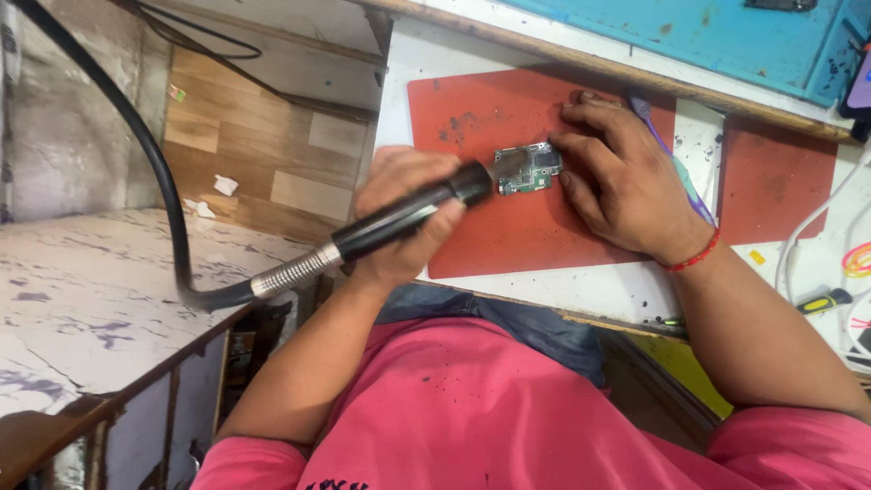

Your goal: The person scrapes a small circuit board with a purple tool and then uses a hot air gun to heat the board. The person holds the board steady with one hand while applying the tool or hot air with the other.

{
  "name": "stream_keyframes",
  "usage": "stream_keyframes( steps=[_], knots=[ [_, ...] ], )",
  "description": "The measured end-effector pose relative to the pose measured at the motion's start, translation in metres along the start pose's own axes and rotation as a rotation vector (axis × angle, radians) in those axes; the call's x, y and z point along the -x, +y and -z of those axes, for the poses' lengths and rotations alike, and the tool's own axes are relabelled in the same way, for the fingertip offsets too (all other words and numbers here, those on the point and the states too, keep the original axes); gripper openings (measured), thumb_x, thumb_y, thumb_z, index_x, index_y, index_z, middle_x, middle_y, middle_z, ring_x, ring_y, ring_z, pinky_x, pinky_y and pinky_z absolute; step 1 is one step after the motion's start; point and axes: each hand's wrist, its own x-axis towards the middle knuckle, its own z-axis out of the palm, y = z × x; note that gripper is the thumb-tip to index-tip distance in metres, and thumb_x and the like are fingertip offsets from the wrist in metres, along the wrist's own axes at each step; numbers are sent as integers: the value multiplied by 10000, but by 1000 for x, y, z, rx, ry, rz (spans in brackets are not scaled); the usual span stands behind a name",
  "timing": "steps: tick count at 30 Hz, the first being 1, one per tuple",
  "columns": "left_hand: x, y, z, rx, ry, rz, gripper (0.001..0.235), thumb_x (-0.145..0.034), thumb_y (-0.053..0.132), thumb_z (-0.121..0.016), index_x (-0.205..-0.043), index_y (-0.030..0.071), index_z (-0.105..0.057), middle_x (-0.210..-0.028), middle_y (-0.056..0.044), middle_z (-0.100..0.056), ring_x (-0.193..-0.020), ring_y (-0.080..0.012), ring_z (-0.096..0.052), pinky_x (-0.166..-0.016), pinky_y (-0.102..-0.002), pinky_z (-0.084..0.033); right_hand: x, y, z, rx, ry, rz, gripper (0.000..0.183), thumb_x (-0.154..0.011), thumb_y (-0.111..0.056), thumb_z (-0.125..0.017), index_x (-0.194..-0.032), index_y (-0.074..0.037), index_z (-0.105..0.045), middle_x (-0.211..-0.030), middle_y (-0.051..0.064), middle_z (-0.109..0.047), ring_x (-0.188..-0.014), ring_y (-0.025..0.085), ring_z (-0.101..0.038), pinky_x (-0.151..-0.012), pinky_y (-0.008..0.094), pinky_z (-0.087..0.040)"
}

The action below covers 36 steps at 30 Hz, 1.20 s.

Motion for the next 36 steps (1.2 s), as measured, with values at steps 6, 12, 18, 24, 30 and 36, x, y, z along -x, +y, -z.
stream_keyframes(
  steps=[6, 12, 18, 24, 30, 36],
  knots=[
    [4, 0, -3, -20, 41, 51, 307, -951, 260, -753, -1146, 28, -703, -1128, -114, -728, -1041, -252, -666, -979, -370, -530, 5, -1, 3, 1, 24, -8, 385, -911, -63, -750, -1282, -15, -660, -1400, 218, -556, -1339, 411, -551, -1126, 476, -486],
    [11, -5, -7, -21, 89, 71, 292, -982, 244, -755, -1177, 33, -702, -1124, -108, -736, -1043, -249, -648, -970, -352, -533, 11, 2, -6, -9, 17, 12, 386, -959, -22, -733, -1333, 6, -642, -1425, 221, -549, -1388, 429, -530, -1185, 496, -464],
    [-3, 6, -8, -43, 107, 28, 293, -962, 222, -753, -1176, 27, -704, -1134, -102, -745, -1053, -245, -657, -991, -359, -523, -2, 1, 4, -7, 52, 25, 389, -911, -11, -726, -1293, 2, -652, -1382, 226, -559, -1350, 440, -540, -1148, 493, -468],
    [9, 5, -11, -40, 85, 57, 303, -979, 246, -756, -1185, 30, -701, -1172, -110, -737, -1100, -248, -661, -1012, -367, -530, 16, -4, -3, -42, 78, -44, 360, -953, -12, -725, -1301, 28, -637, -1394, 219, -567, -1319, 427, -567, -1129, 482, -480],
    [11, -1, -7, -40, 40, 3, 317, -968, 254, -759, -1193, 38, -703, -1138, -102, -733, -1092, -252, -648, -1039, -369, -501, 11, 0, -7, -16, 96, -12, 334, -993, -26, -716, -1315, 19, -641, -1405, 203, -562, -1326, 415, -562, -1133, 478, -485],
    [7, 1, -8, 4, 33, 6, 309, -949, 264, -767, -1154, 39, -709, -1140, -99, -720, -1039, -235, -641, -976, -348, -519, 6, 1, 1, -45, 63, -33, 368, -945, -40, -723, -1302, 11, -648, -1399, 207, -566, -1319, 408, -558, -1119, 468, -483]
  ],
)
